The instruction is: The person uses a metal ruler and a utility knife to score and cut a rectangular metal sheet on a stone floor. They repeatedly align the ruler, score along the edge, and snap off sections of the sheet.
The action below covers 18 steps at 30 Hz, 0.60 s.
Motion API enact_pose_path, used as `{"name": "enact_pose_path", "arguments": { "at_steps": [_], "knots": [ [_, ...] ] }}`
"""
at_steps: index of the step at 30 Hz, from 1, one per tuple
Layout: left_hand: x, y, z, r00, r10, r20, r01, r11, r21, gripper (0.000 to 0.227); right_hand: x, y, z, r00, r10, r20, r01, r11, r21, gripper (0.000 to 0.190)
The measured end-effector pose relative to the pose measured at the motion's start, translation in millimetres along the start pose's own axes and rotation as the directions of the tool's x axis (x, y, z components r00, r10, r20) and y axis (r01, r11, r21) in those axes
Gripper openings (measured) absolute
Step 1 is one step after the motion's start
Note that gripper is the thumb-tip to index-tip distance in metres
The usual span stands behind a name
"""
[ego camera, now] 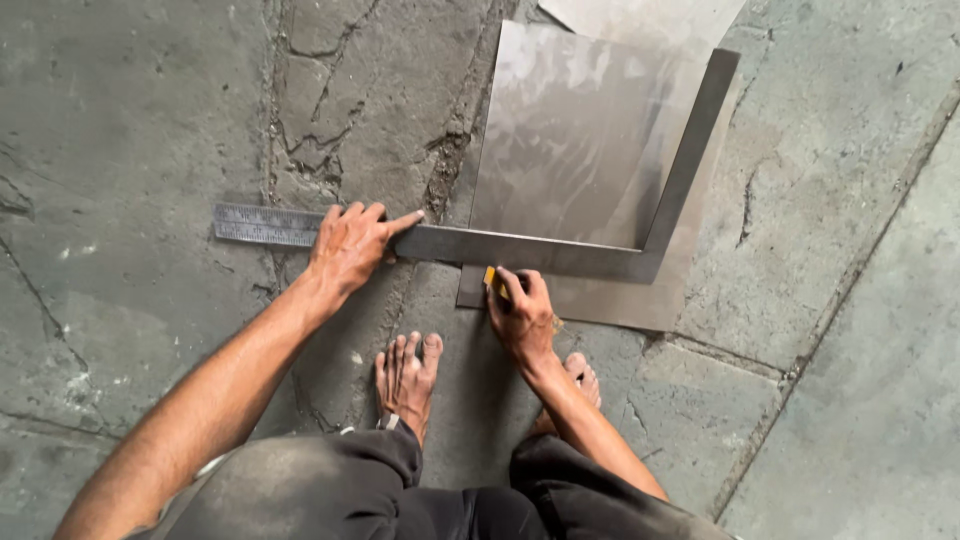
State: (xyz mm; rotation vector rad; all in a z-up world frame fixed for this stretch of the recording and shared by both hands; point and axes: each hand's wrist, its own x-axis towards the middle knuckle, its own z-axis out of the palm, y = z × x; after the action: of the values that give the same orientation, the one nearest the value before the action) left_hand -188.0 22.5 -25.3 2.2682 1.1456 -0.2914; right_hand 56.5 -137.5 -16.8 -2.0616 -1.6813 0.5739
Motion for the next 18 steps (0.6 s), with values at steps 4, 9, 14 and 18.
{"name": "enact_pose_path", "arguments": {
  "at_steps": [4, 9, 14, 18],
  "knots": [
    [4.7, -0.1, -3.5, 1.0, -0.011, -0.007, 0.011, 1.0, 0.002, 0.067, 5.0, 5.6, 7.1, 0.999, -0.052, 0.007, 0.052, 0.998, -0.042, 0.034],
    [5.7, -4.2, 4.4, 1.0, -0.007, -0.015, 0.008, 1.0, 0.029, 0.066, 4.6, 3.6, 5.2, 0.958, -0.026, 0.286, 0.118, 0.944, -0.309, 0.029],
    [4.3, -1.9, 6.4, 1.0, -0.008, 0.001, 0.008, 0.999, 0.031, 0.068, -0.4, -10.9, -15.8, 0.803, -0.054, 0.593, 0.103, 0.994, -0.049, 0.015],
    [7.6, -4.8, 4.9, 0.997, 0.007, -0.071, -0.006, 1.0, 0.011, 0.069, 14.3, -12.3, -7.8, 0.994, 0.016, 0.111, -0.021, 0.999, 0.041, 0.031]
  ]
}}
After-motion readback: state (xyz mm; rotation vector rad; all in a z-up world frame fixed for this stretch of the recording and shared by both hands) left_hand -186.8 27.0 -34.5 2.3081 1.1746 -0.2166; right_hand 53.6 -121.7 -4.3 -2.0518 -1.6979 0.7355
